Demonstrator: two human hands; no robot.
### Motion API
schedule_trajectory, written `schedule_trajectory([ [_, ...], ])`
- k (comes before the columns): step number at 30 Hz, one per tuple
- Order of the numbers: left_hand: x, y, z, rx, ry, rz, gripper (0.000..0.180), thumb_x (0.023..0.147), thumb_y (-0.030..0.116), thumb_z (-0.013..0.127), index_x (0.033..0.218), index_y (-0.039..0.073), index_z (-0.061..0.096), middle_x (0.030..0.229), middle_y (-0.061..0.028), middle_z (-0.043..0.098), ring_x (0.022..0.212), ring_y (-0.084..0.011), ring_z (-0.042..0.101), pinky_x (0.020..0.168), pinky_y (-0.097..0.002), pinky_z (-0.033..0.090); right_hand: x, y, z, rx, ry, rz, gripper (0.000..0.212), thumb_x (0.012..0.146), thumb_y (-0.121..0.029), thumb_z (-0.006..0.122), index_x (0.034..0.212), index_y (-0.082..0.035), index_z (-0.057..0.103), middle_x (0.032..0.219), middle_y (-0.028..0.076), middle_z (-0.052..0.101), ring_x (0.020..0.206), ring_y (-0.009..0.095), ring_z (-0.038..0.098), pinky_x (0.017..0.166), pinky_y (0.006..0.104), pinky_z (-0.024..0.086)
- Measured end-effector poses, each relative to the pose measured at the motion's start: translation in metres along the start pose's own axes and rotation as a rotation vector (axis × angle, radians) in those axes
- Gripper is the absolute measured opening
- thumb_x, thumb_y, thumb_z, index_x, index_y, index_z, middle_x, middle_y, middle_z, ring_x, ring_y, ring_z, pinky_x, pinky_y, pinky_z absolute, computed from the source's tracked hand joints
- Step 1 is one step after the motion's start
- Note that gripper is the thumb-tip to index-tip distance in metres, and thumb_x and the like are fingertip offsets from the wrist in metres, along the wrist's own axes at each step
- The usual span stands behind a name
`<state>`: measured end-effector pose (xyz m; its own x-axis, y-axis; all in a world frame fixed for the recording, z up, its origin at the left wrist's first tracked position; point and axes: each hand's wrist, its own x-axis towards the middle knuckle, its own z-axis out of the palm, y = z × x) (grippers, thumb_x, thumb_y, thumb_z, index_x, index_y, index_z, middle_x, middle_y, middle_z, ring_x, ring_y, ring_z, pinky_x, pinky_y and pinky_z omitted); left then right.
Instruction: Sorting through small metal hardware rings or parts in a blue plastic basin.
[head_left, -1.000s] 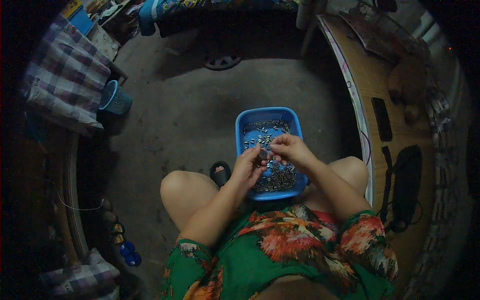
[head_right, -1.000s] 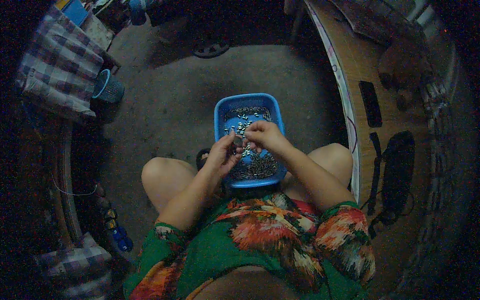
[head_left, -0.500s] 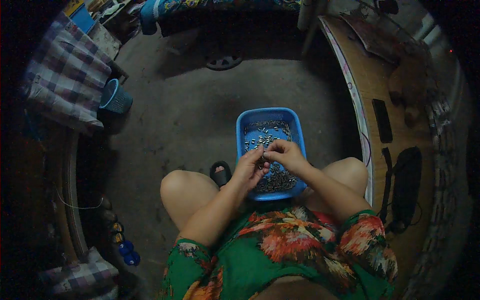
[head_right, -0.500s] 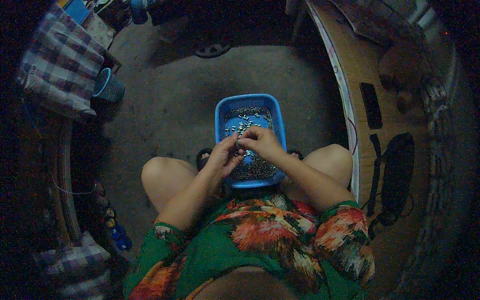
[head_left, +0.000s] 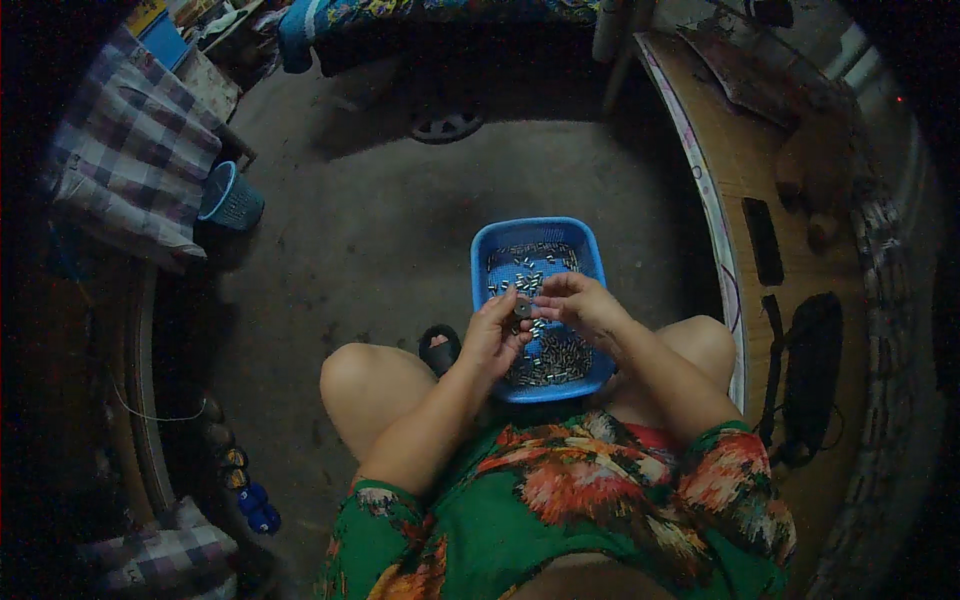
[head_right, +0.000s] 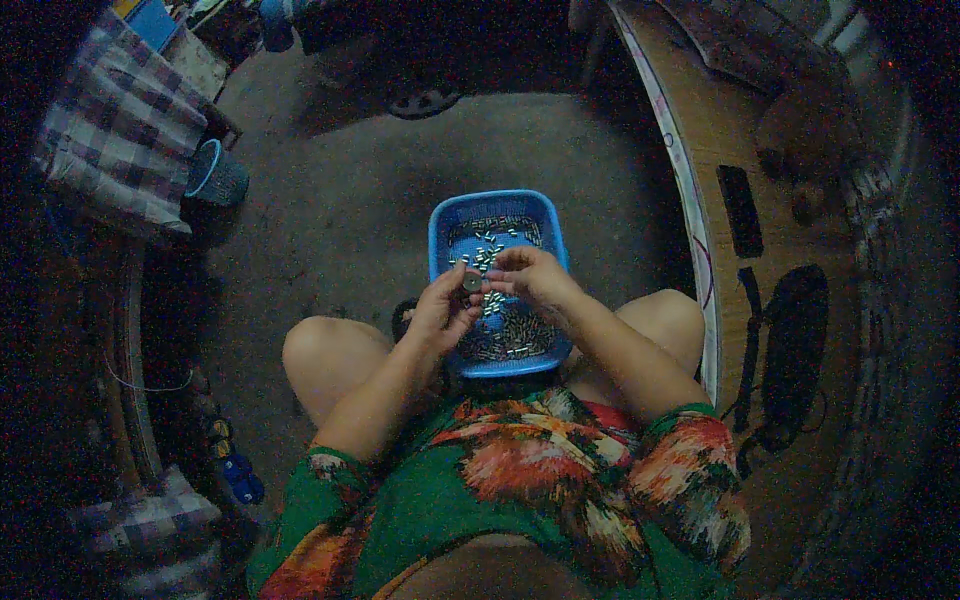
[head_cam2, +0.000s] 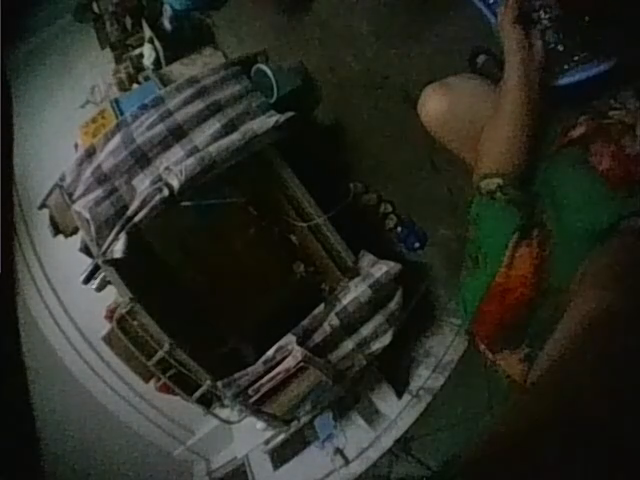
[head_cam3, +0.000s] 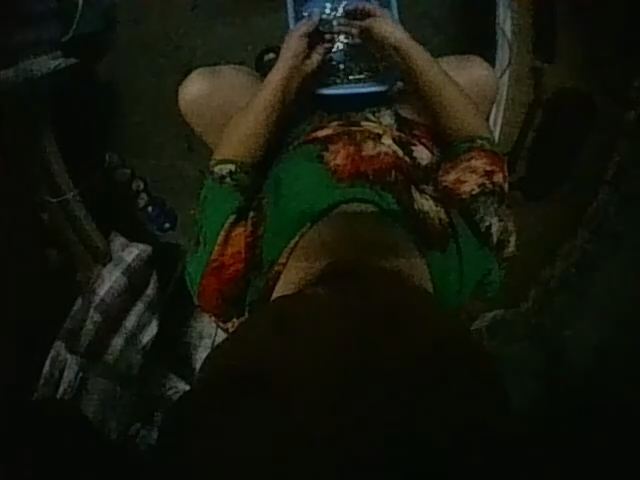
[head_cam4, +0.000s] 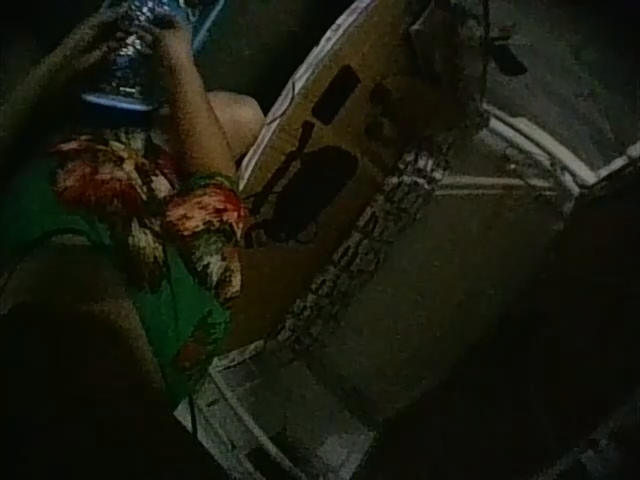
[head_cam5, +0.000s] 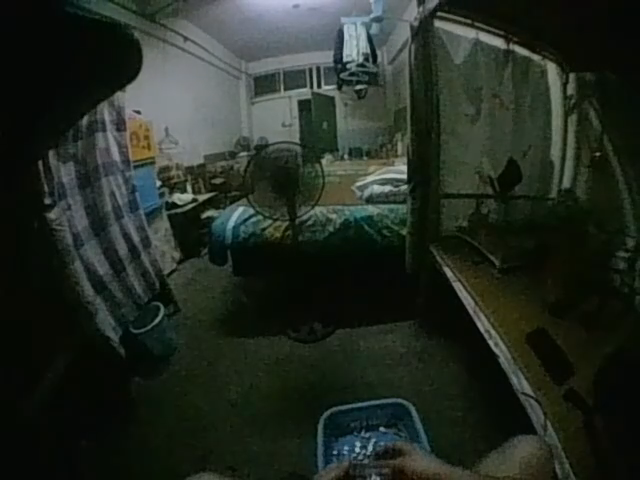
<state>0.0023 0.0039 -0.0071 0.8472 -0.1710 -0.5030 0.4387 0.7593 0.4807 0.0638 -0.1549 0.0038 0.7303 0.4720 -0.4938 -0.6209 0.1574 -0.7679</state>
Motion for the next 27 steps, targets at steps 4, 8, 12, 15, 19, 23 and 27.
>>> schedule_trajectory([
  [4,0.0,-0.001,0.001,-0.006,0.015,0.016,0.025,0.085,0.03,0.049,0.088,0.006,0.051,0.075,-0.0077,0.057,0.058,-0.0115,0.049,0.049,-0.0221,0.04,0.003,-0.004,-0.005,0.121,-0.09,-0.039,0.019,0.078,0.006,0.046,0.097,0.005,0.045,0.095,0.014,0.051,0.09,0.025,0.056,0.075,0.0317,0.05],
  [8,0.0,0.0,0.0,-0.031,0.041,0.026,0.025,0.085,0.03,0.049,0.089,0.006,0.051,0.074,-0.0084,0.057,0.057,-0.0121,0.048,0.049,-0.0229,0.039,0.002,-0.01,-0.004,0.155,-0.056,-0.007,0.017,0.079,0.003,0.047,0.097,0.004,0.046,0.094,0.014,0.052,0.088,0.024,0.057,0.073,0.032,0.051],
  [12,0.001,0.0,-0.001,-0.031,0.036,0.042,0.026,0.083,0.031,0.052,0.088,0.005,0.049,0.074,-0.0085,0.056,0.059,-0.0114,0.049,0.05,-0.0224,0.041,0.005,-0.002,-0.012,0.164,0.001,0.148,0.021,0.078,0.0,0.051,0.098,0.003,0.047,0.093,0.013,0.053,0.086,0.024,0.056,0.073,0.0325,0.051],
  [15,0.001,0.001,-0.001,-0.039,0.046,0.054,0.027,0.083,0.031,0.051,0.089,0.005,0.049,0.075,-0.0099,0.056,0.058,-0.012,0.048,0.05,-0.0225,0.04,0.008,0.004,-0.014,0.021,0.084,0.273,0.023,0.079,0.0,0.049,0.102,0.002,0.046,0.091,0.012,0.052,0.083,0.023,0.055,0.075,0.0322,0.05],
  [19,-0.001,0.002,0.002,-0.04,0.044,0.059,0.029,0.084,0.032,0.051,0.09,0.004,0.049,0.075,-0.0109,0.056,0.059,-0.0124,0.048,0.051,-0.0229,0.039,0.007,0.002,-0.015,0.105,-0.048,0.174,0.022,0.081,-0.002,0.047,0.103,0.001,0.046,0.09,0.011,0.054,0.08,0.019,0.056,0.069,0.0293,0.05],
  [23,-0.001,0.003,0.001,-0.051,0.064,0.054,0.026,0.083,0.03,0.052,0.087,0.004,0.049,0.073,-0.0094,0.056,0.058,-0.0128,0.049,0.049,-0.0226,0.041,0.002,-0.007,-0.006,0.035,-0.087,0.14,0.017,0.082,-0.006,0.048,0.099,-0.002,0.047,0.089,0.01,0.056,0.073,0.015,0.056,0.06,0.0249,0.048],
  [27,-0.001,0.001,-0.001,-0.034,0.037,0.044,0.026,0.083,0.03,0.052,0.087,0.005,0.049,0.073,-0.0086,0.056,0.058,-0.0121,0.049,0.05,-0.0228,0.041,-0.005,-0.014,0.003,0.003,-0.039,0.08,0.017,0.082,-0.01,0.052,0.096,-0.003,0.048,0.086,0.008,0.056,0.069,0.014,0.056,0.056,0.0235,0.046],
])
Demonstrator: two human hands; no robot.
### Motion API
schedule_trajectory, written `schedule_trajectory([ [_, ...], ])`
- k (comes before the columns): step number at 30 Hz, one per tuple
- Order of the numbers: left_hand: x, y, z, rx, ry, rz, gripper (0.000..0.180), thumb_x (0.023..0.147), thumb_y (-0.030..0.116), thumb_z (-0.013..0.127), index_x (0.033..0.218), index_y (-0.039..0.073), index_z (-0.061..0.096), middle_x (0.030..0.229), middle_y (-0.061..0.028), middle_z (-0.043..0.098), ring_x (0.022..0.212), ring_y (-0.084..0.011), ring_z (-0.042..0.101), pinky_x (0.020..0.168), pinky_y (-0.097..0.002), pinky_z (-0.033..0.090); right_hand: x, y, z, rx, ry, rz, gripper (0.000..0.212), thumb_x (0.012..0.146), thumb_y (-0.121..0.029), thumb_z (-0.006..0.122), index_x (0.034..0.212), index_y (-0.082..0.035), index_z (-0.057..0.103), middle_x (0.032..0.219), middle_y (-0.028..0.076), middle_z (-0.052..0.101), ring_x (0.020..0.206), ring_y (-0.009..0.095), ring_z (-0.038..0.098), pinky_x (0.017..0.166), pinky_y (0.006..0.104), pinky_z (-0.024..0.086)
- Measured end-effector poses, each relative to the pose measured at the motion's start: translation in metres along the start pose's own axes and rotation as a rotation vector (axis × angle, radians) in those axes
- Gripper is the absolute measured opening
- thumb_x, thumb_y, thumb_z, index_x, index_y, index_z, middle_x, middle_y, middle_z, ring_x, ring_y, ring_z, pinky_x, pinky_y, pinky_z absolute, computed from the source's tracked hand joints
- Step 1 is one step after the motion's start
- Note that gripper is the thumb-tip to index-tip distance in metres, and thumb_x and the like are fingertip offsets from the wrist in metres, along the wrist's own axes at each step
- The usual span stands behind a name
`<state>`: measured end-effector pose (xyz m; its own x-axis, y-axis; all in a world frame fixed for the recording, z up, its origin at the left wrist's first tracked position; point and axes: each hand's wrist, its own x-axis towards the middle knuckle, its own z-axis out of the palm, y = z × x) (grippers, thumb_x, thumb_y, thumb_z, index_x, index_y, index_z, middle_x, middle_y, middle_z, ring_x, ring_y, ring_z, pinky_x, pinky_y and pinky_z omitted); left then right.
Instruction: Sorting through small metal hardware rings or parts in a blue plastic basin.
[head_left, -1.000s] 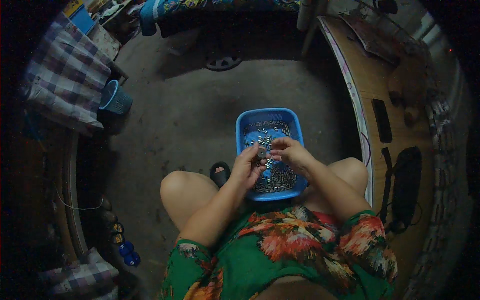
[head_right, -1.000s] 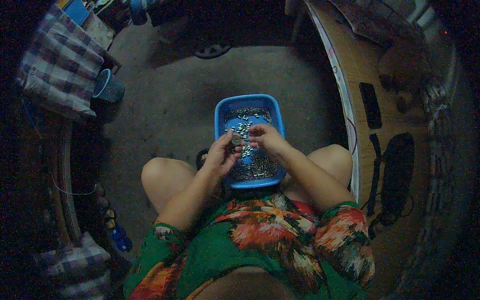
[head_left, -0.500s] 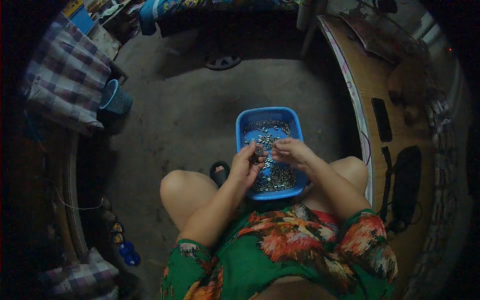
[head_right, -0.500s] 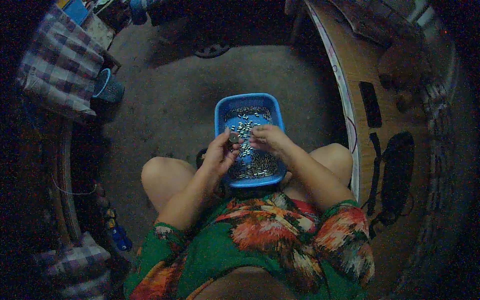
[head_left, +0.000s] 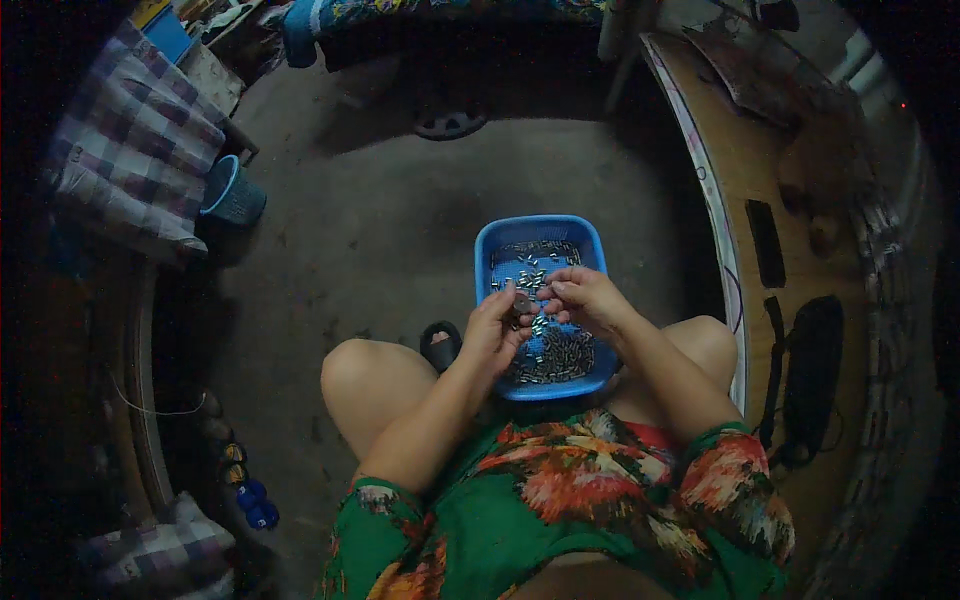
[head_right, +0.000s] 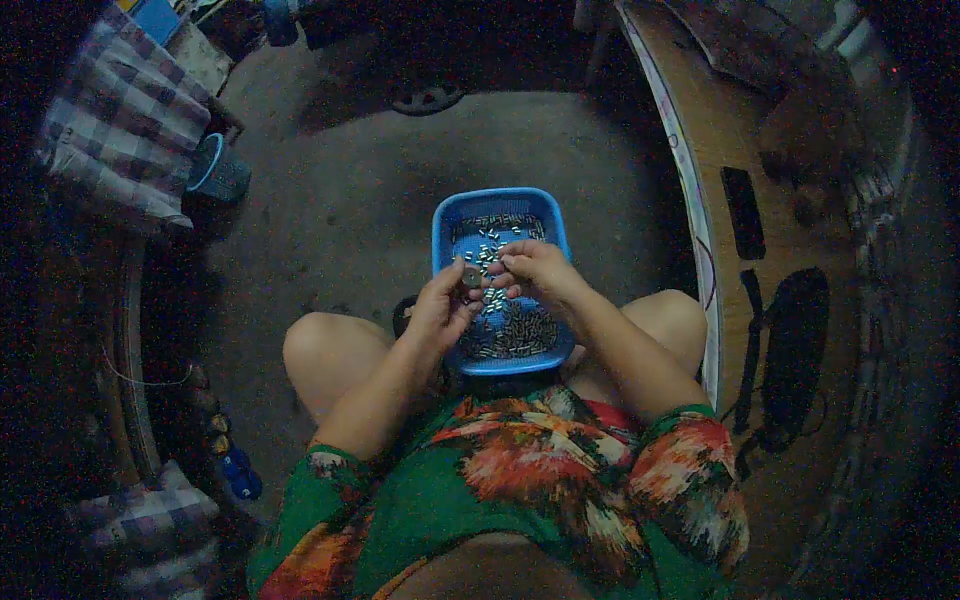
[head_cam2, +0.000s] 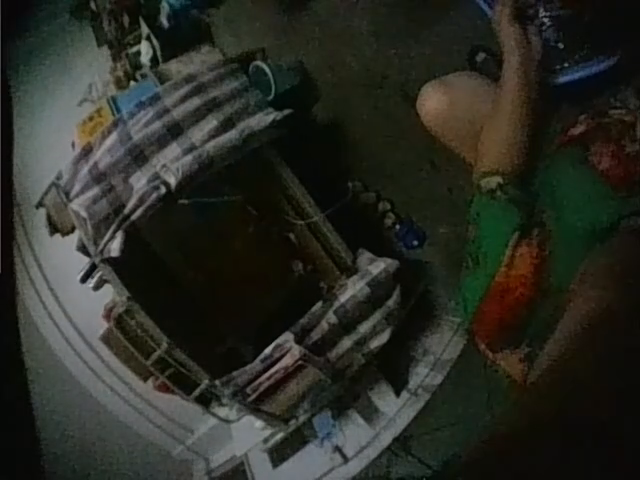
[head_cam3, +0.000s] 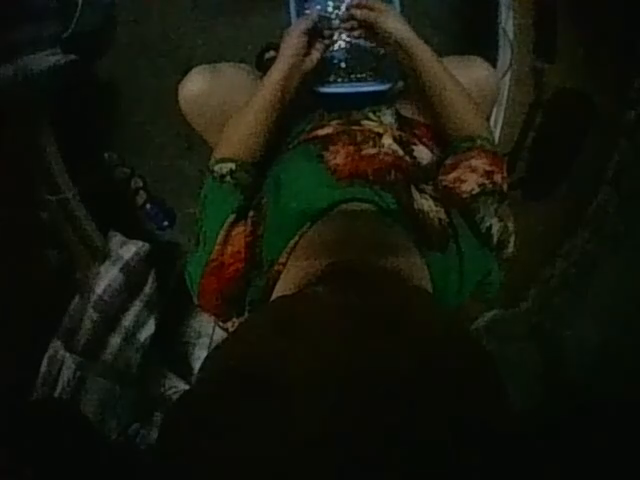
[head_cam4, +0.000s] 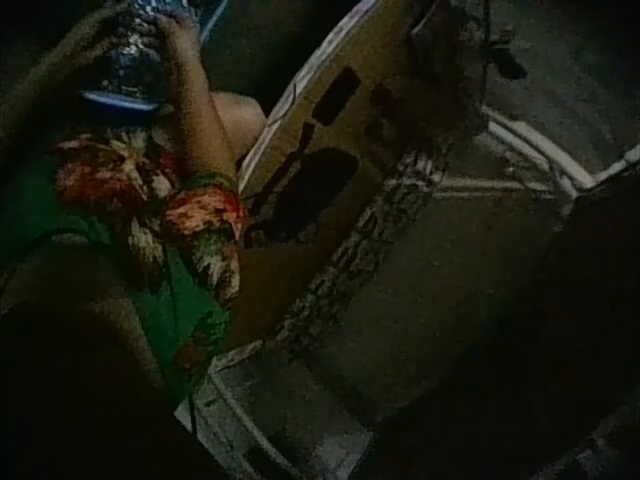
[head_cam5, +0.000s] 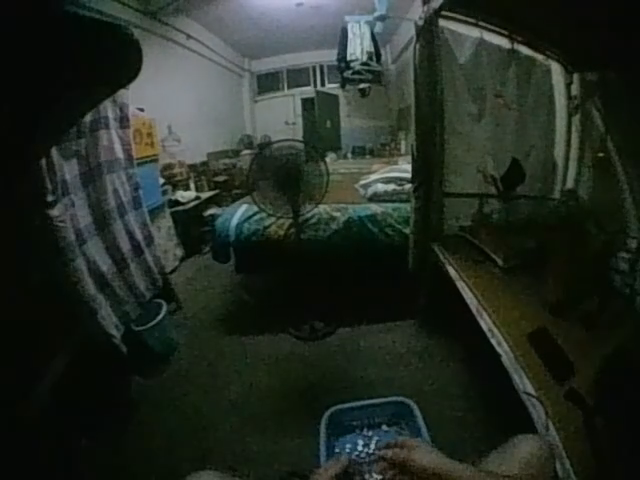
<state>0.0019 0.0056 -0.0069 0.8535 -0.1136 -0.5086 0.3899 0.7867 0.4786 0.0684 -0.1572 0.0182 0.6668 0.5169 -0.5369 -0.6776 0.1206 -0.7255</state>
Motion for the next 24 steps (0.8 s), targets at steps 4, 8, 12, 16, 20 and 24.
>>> schedule_trajectory([
  [4,0.002,-0.004,-0.001,0.021,-0.041,-0.042,0.027,0.084,0.032,0.05,0.086,0.006,0.051,0.074,-0.0081,0.056,0.056,-0.0115,0.048,0.049,-0.0214,0.041,0.002,0.004,-0.005,-0.136,-0.037,-0.047,0.014,0.079,-0.015,0.057,0.089,-0.005,0.052,0.076,0.005,0.057,0.061,0.01,0.052,0.048,0.0195,0.038],
  [8,0.0,-0.004,0.003,0.031,-0.052,-0.06,0.025,0.083,0.03,0.052,0.086,0.006,0.049,0.074,-0.0075,0.056,0.056,-0.0104,0.05,0.048,-0.0209,0.042,-0.001,0.005,0.002,-0.391,-0.019,-0.133,0.012,0.078,-0.016,0.059,0.082,-0.007,0.055,0.072,0.003,0.057,0.057,0.006,0.048,0.046,0.0174,0.031],
  [12,-0.001,-0.004,0.004,0.037,-0.063,-0.068,0.024,0.083,0.03,0.053,0.085,0.007,0.051,0.071,-0.0045,0.055,0.055,-0.0098,0.05,0.047,-0.0201,0.042,-0.002,0.009,0.007,-0.405,-0.069,-0.273,0.014,0.076,-0.013,0.062,0.082,-0.002,0.056,0.076,0.005,0.059,0.068,0.011,0.056,0.062,0.0233,0.045],
  [16,-0.004,-0.004,0.007,0.062,-0.025,-0.074,0.023,0.082,0.031,0.054,0.084,0.008,0.052,0.069,-0.0014,0.053,0.055,-0.0095,0.049,0.046,-0.0199,0.042,0.002,0.015,0.003,-0.374,-0.114,-0.297,0.012,0.075,-0.009,0.061,0.083,-0.001,0.056,0.078,0.006,0.06,0.074,0.013,0.058,0.069,0.0255,0.046],
  [20,-0.006,-0.003,0.009,0.057,-0.017,-0.071,0.023,0.082,0.031,0.054,0.085,0.008,0.052,0.069,-0.0012,0.053,0.055,-0.0093,0.049,0.046,-0.0201,0.042,0.001,0.016,0.005,-0.473,-0.118,-0.359,0.013,0.075,-0.008,0.061,0.085,0.0,0.057,0.08,0.006,0.06,0.075,0.013,0.058,0.07,0.0261,0.046],
  [24,-0.006,-0.003,0.008,0.044,-0.028,-0.081,0.022,0.082,0.029,0.054,0.087,0.008,0.052,0.07,-0.0012,0.053,0.056,-0.0093,0.049,0.047,-0.0205,0.042,0.002,0.018,0.004,-0.438,-0.133,-0.354,0.014,0.075,-0.007,0.06,0.087,0.0,0.057,0.081,0.005,0.06,0.075,0.013,0.058,0.07,0.026,0.046],
])
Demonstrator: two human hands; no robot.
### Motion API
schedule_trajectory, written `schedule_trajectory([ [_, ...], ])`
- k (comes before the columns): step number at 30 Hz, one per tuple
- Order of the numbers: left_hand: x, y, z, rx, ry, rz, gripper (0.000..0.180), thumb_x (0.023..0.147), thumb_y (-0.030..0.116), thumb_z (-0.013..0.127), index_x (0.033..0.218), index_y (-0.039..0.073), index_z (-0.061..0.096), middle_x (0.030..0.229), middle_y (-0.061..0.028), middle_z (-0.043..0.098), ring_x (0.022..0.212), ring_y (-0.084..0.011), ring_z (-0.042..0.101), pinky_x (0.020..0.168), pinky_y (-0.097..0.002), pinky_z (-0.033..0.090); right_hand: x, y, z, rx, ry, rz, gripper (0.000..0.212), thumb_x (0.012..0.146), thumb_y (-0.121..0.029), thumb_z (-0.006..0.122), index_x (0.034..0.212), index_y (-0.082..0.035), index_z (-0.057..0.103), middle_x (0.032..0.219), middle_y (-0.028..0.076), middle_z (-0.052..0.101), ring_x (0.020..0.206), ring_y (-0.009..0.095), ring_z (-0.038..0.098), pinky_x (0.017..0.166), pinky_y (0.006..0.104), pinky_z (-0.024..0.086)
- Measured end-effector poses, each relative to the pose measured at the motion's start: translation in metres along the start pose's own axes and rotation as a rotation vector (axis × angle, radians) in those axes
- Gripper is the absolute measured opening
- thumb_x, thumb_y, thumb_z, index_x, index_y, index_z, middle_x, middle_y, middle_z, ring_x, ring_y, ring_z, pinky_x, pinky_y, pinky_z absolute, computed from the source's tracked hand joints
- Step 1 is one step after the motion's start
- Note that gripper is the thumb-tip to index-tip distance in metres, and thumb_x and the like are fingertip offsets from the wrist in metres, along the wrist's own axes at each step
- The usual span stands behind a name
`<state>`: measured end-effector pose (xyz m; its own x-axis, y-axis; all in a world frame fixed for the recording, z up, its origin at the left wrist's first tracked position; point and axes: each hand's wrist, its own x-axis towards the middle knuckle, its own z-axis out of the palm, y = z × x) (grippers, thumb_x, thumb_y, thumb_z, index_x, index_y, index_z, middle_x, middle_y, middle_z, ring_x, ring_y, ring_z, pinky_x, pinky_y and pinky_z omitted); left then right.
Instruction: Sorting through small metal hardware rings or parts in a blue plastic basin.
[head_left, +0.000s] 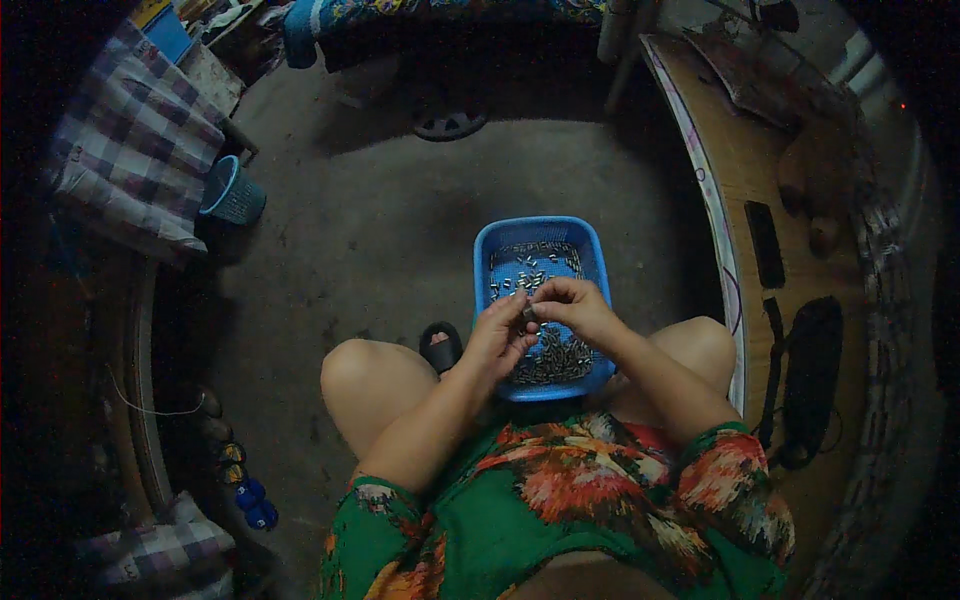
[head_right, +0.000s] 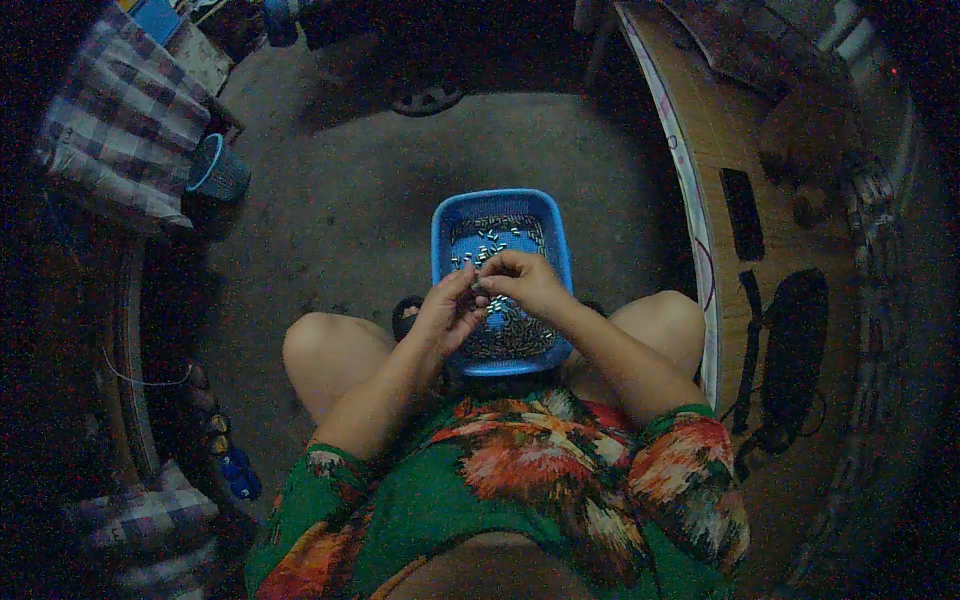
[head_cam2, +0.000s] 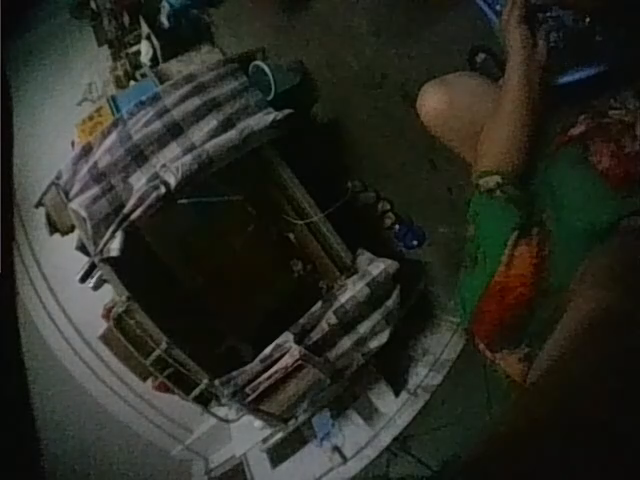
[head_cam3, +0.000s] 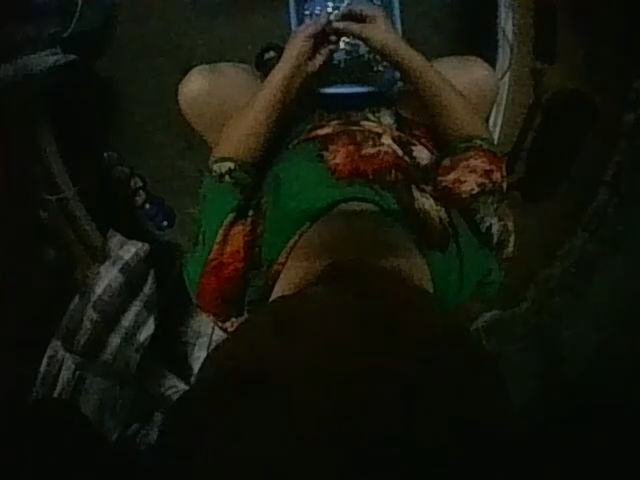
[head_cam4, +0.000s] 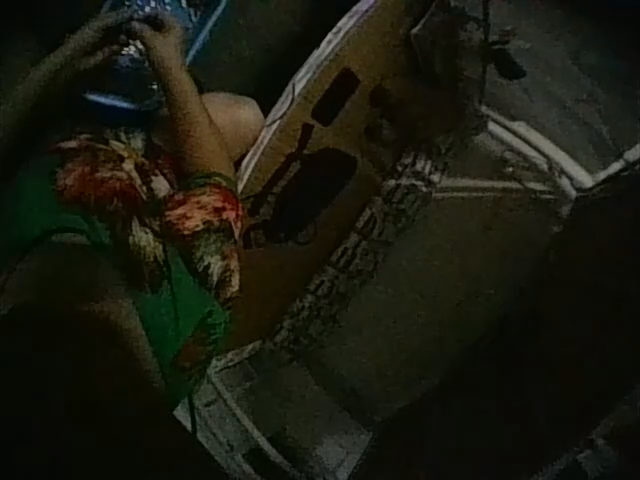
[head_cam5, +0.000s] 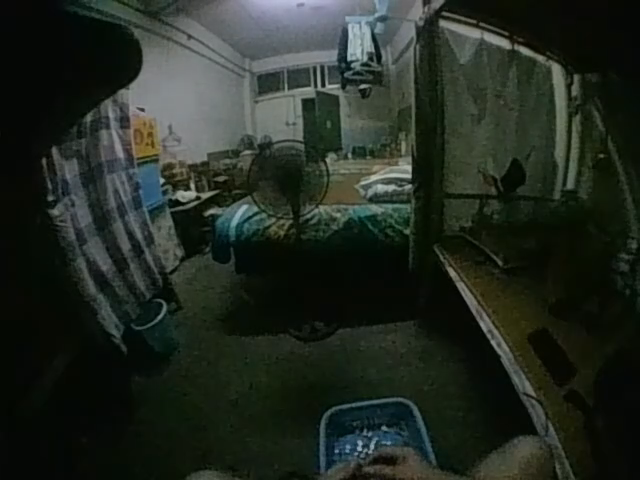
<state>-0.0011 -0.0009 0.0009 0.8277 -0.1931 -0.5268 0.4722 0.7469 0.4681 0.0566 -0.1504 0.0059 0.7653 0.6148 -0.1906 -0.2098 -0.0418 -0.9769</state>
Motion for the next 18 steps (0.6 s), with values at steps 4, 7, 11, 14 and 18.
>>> schedule_trajectory([
  [4,0.002,-0.001,-0.002,-0.037,-0.042,0.001,0.021,0.083,0.027,0.053,0.088,0.007,0.053,0.069,-0.0011,0.053,0.056,-0.0093,0.05,0.047,-0.0203,0.042,0.0,-0.002,0.001,0.092,-0.021,0.01,0.016,0.075,-0.006,0.06,0.089,-0.001,0.055,0.081,0.005,0.059,0.074,0.013,0.057,0.068,0.0256,0.046],
  [7,-0.001,0.0,0.001,0.054,-0.046,0.03,0.022,0.083,0.029,0.052,0.088,0.008,0.05,0.071,-0.0028,0.054,0.057,-0.009,0.051,0.047,-0.0195,0.043,-0.001,-0.006,-0.003,0.075,-0.047,0.091,0.019,0.074,-0.01,0.061,0.091,-0.003,0.053,0.077,0.002,0.056,0.071,0.01,0.055,0.064,0.0218,0.044],
  [11,0.002,-0.002,-0.005,0.089,-0.079,0.026,0.021,0.084,0.029,0.051,0.088,0.008,0.05,0.072,-0.0042,0.055,0.057,-0.0097,0.051,0.047,-0.0197,0.043,0.0,-0.016,-0.005,0.001,-0.022,0.388,0.026,0.074,-0.015,0.061,0.096,-0.008,0.051,0.074,0.0,0.053,0.073,0.009,0.053,0.062,0.0154,0.039],
  [14,0.003,-0.001,-0.002,0.056,-0.084,0.06,0.022,0.084,0.029,0.05,0.088,0.007,0.049,0.074,-0.0055,0.056,0.058,-0.0103,0.051,0.047,-0.0192,0.043,0.003,0.004,-0.011,0.251,0.13,0.356,0.022,0.077,-0.007,0.056,0.097,-0.003,0.049,0.081,0.006,0.054,0.071,0.013,0.054,0.058,0.022,0.044],
  [18,0.005,0.0,-0.003,0.045,-0.014,0.04,0.023,0.084,0.03,0.05,0.088,0.006,0.049,0.074,-0.007,0.057,0.059,-0.0108,0.051,0.048,-0.0196,0.042,0.006,0.006,-0.013,0.493,0.247,0.295,0.023,0.075,0.008,0.049,0.097,0.002,0.047,0.09,0.011,0.052,0.084,0.021,0.056,0.075,0.0284,0.049],
])
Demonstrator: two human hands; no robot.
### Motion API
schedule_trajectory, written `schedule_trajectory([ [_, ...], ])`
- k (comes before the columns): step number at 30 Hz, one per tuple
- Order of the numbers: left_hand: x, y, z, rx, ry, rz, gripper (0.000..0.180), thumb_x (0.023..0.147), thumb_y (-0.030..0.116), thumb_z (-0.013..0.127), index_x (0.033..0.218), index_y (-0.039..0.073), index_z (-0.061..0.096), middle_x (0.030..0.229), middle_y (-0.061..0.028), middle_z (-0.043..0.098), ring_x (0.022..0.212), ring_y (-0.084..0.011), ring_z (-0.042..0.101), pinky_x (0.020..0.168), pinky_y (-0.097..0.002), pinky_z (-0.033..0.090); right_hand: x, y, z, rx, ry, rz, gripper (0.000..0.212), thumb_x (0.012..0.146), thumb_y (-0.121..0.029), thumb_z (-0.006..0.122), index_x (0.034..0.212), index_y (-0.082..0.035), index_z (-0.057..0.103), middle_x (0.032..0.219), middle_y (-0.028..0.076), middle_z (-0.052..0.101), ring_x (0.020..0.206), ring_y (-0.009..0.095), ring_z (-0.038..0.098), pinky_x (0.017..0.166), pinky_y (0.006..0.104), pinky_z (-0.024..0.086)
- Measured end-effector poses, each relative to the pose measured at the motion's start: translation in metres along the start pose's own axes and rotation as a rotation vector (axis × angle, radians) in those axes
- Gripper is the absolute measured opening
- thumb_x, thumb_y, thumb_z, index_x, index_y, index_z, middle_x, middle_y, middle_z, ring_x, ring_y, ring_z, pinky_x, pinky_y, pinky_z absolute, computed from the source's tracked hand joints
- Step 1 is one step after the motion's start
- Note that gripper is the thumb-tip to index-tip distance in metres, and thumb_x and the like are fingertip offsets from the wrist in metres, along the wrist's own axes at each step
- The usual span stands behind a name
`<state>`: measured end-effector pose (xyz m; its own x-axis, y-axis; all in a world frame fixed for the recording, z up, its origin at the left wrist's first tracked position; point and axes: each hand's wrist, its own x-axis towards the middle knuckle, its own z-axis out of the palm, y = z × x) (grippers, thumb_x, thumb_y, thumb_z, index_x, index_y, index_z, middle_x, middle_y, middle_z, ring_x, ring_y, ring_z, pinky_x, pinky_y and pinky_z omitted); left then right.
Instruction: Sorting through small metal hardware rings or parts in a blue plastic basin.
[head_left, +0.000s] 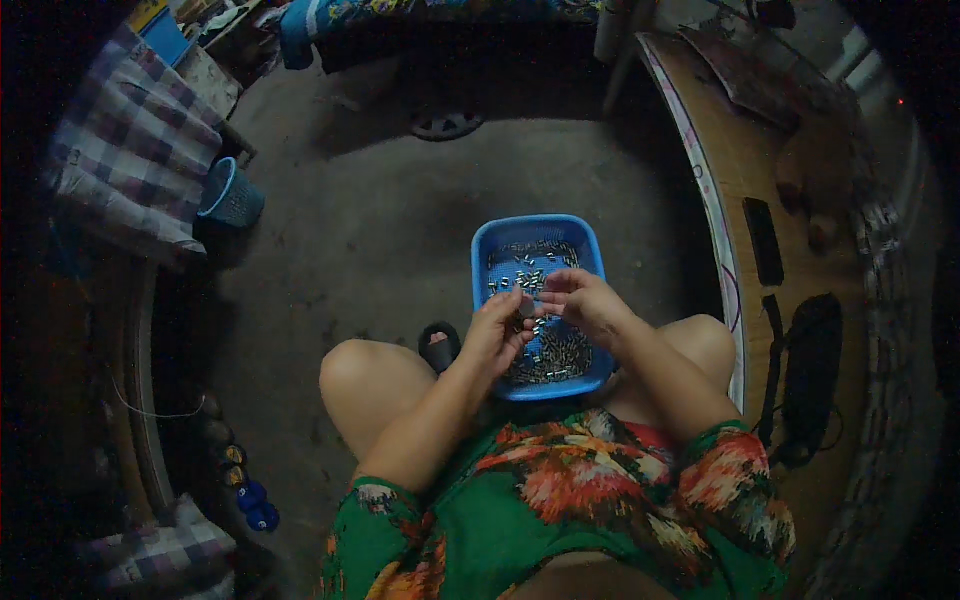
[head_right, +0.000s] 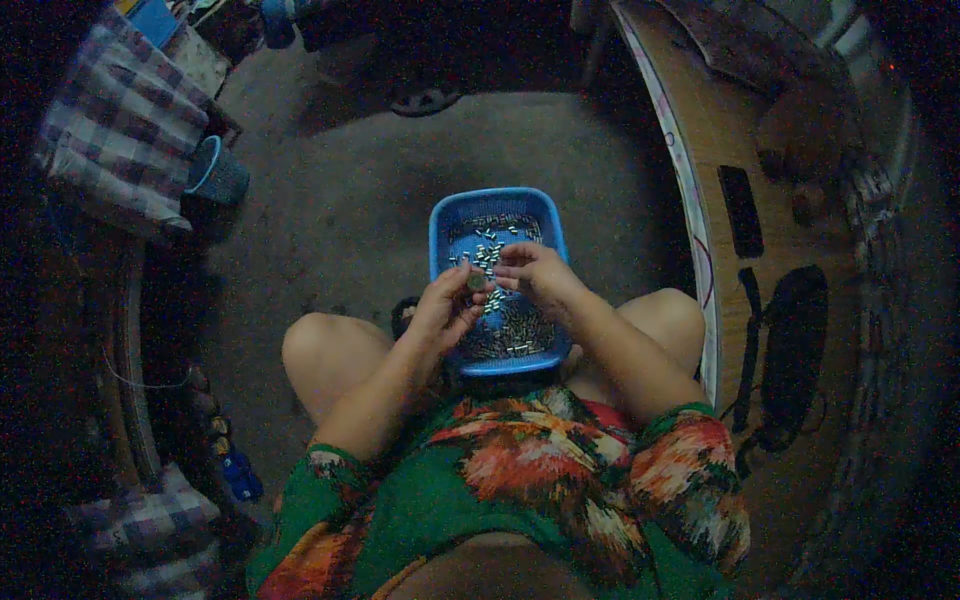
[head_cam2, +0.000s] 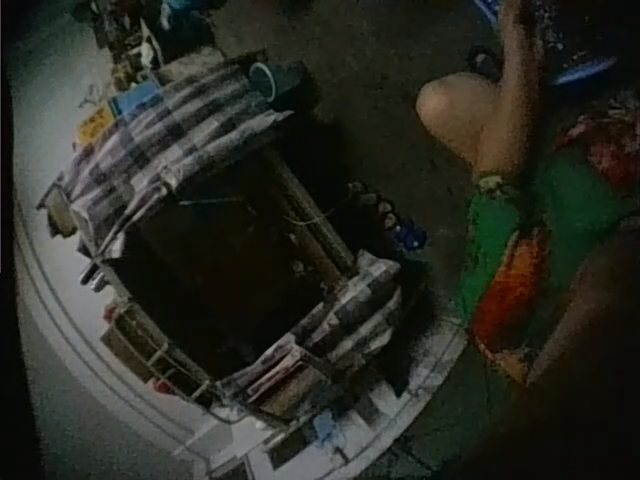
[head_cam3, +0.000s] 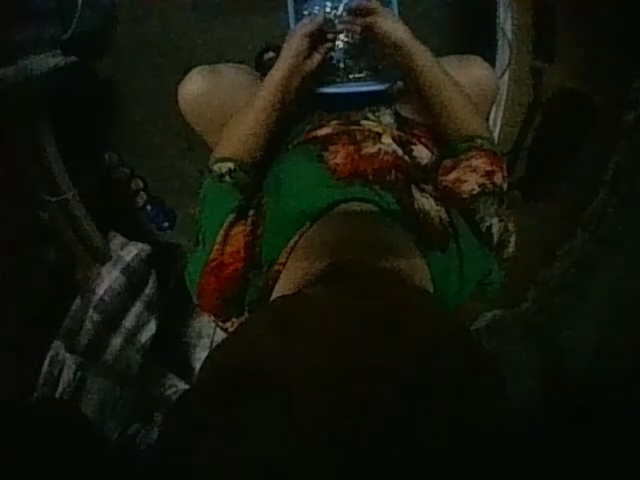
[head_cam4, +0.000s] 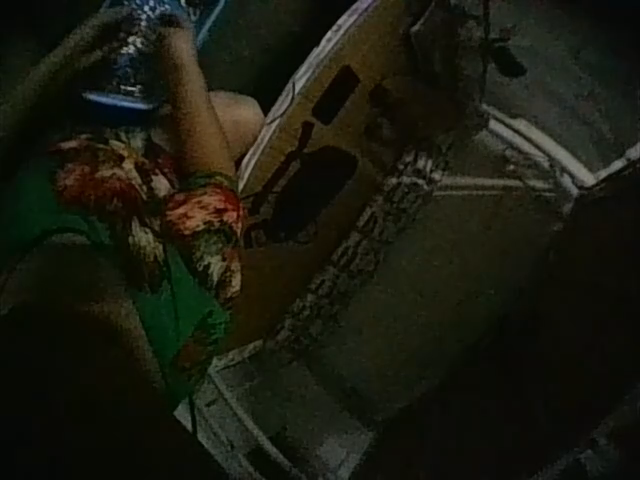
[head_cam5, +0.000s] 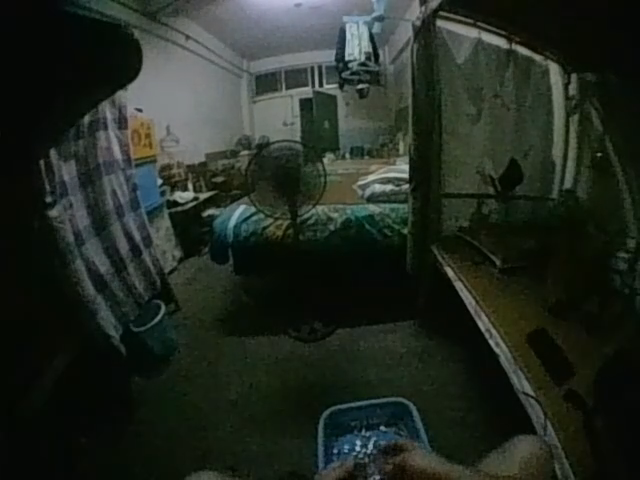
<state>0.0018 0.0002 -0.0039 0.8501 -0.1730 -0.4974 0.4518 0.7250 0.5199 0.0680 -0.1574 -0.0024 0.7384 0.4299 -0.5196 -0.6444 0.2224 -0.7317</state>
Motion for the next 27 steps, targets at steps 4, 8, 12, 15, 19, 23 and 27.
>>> schedule_trajectory([
  [4,0.0,-0.001,-0.002,-0.01,0.009,-0.007,0.024,0.084,0.03,0.05,0.089,0.006,0.05,0.074,-0.0078,0.057,0.059,-0.011,0.05,0.049,-0.0205,0.042,-0.005,-0.01,0.005,0.076,-0.091,-0.029,0.026,0.074,0.011,0.049,0.098,0.003,0.045,0.093,0.013,0.05,0.086,0.023,0.056,0.075,0.0295,0.05],
  [8,0.001,-0.002,-0.005,-0.039,0.01,0.02,0.024,0.084,0.03,0.051,0.089,0.006,0.05,0.074,-0.0081,0.057,0.059,-0.0113,0.05,0.049,-0.0203,0.042,-0.011,-0.019,0.011,0.077,-0.048,0.028,0.027,0.077,0.005,0.048,0.104,0.002,0.041,0.103,0.017,0.048,0.09,0.027,0.055,0.076,0.0318,0.05],
  [12,-0.001,0.001,-0.005,-0.072,0.009,0.024,0.024,0.083,0.029,0.052,0.088,0.006,0.049,0.074,-0.0083,0.057,0.058,-0.0116,0.049,0.05,-0.0218,0.041,-0.01,-0.024,0.008,0.116,-0.038,0.038,0.024,0.08,0.0,0.048,0.103,0.003,0.043,0.102,0.017,0.049,0.089,0.026,0.056,0.075,0.0323,0.051],
  [15,0.002,0.0,-0.003,-0.071,0.017,0.024,0.025,0.084,0.03,0.051,0.089,0.006,0.05,0.075,-0.0092,0.057,0.059,-0.0122,0.049,0.051,-0.0221,0.041,0.008,-0.002,-0.01,-0.076,0.042,0.16,0.022,0.08,0.0,0.047,0.101,0.004,0.044,0.099,0.017,0.051,0.088,0.026,0.056,0.074,0.0315,0.051],
  [19,0.003,0.0,-0.008,-0.087,0.032,0.032,0.025,0.084,0.03,0.05,0.089,0.005,0.05,0.075,-0.0093,0.057,0.058,-0.0119,0.05,0.05,-0.0218,0.041,0.001,-0.005,-0.007,-0.071,-0.05,0.04,0.021,0.08,0.0,0.046,0.1,0.007,0.044,0.095,0.016,0.052,0.084,0.025,0.058,0.074,0.0313,0.05],
  [23,0.002,0.0,-0.007,-0.077,0.01,0.043,0.025,0.084,0.03,0.05,0.089,0.005,0.05,0.075,-0.0093,0.057,0.059,-0.0119,0.05,0.05,-0.0213,0.041,-0.01,-0.018,0.005,-0.096,-0.109,0.05,0.021,0.081,-0.002,0.046,0.1,0.005,0.045,0.094,0.015,0.052,0.082,0.025,0.058,0.072,0.0308,0.051],
  [27,0.001,0.0,-0.006,-0.077,0.032,0.029,0.025,0.084,0.03,0.05,0.088,0.005,0.05,0.074,-0.009,0.057,0.059,-0.0118,0.05,0.05,-0.0212,0.042,-0.01,-0.018,0.006,-0.136,-0.068,0.061,0.017,0.082,-0.012,0.051,0.095,-0.001,0.05,0.083,0.008,0.056,0.071,0.015,0.057,0.059,0.0236,0.049],
])
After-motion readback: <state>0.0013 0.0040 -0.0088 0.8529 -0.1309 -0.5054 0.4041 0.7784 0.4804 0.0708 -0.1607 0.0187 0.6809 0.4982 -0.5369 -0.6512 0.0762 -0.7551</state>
